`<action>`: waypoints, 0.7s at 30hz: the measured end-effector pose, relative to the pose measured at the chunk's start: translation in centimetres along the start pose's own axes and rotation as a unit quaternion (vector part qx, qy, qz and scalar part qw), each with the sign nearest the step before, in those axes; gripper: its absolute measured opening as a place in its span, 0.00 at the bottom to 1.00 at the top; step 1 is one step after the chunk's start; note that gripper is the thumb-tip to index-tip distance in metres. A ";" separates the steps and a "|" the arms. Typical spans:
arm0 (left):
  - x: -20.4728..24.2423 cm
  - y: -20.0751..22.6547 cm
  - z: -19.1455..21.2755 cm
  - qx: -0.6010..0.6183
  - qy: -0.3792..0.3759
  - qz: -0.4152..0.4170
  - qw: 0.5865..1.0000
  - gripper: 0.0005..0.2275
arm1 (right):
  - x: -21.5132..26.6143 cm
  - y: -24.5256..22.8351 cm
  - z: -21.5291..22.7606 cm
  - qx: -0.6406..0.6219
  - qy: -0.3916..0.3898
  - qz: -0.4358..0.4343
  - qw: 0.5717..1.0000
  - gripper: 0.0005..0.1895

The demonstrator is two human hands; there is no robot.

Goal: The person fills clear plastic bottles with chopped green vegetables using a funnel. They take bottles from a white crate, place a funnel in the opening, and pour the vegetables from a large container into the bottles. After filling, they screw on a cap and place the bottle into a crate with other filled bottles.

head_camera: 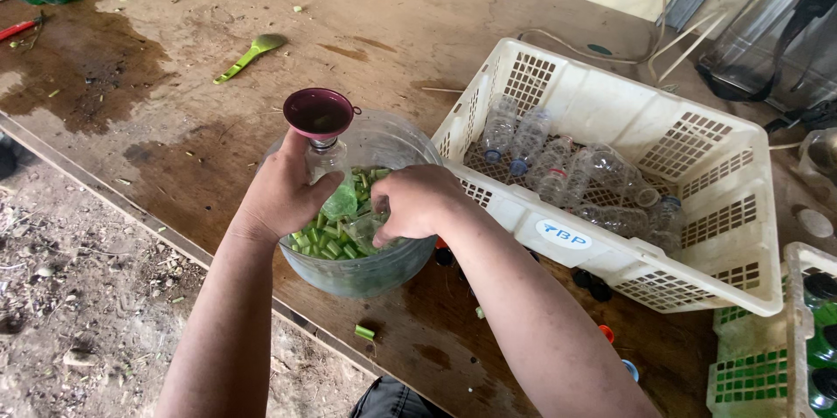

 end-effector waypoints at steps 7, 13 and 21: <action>0.1 0.1 0.2 0.013 0.013 -0.015 1.000 0.35 | 0.2 -0.2 0.2 -0.007 0.002 0.007 1.000 0.29; 0.1 -0.1 0.1 0.002 0.016 -0.012 1.000 0.34 | 0.2 -0.1 0.2 -0.009 0.003 0.004 1.000 0.28; 0.2 0.2 0.2 0.011 0.014 -0.024 1.000 0.34 | 0.1 -0.2 0.1 -0.004 0.007 0.000 1.000 0.29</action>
Point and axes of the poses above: each hand's wrist, its own x-axis away from the middle knuckle, its own z-axis out of the back of the hand, y = z × x, the point moved 6 cm from there along -x, towards the middle knuckle, and after that the axes turned 13 degrees about -x, right-handed, at the moved point
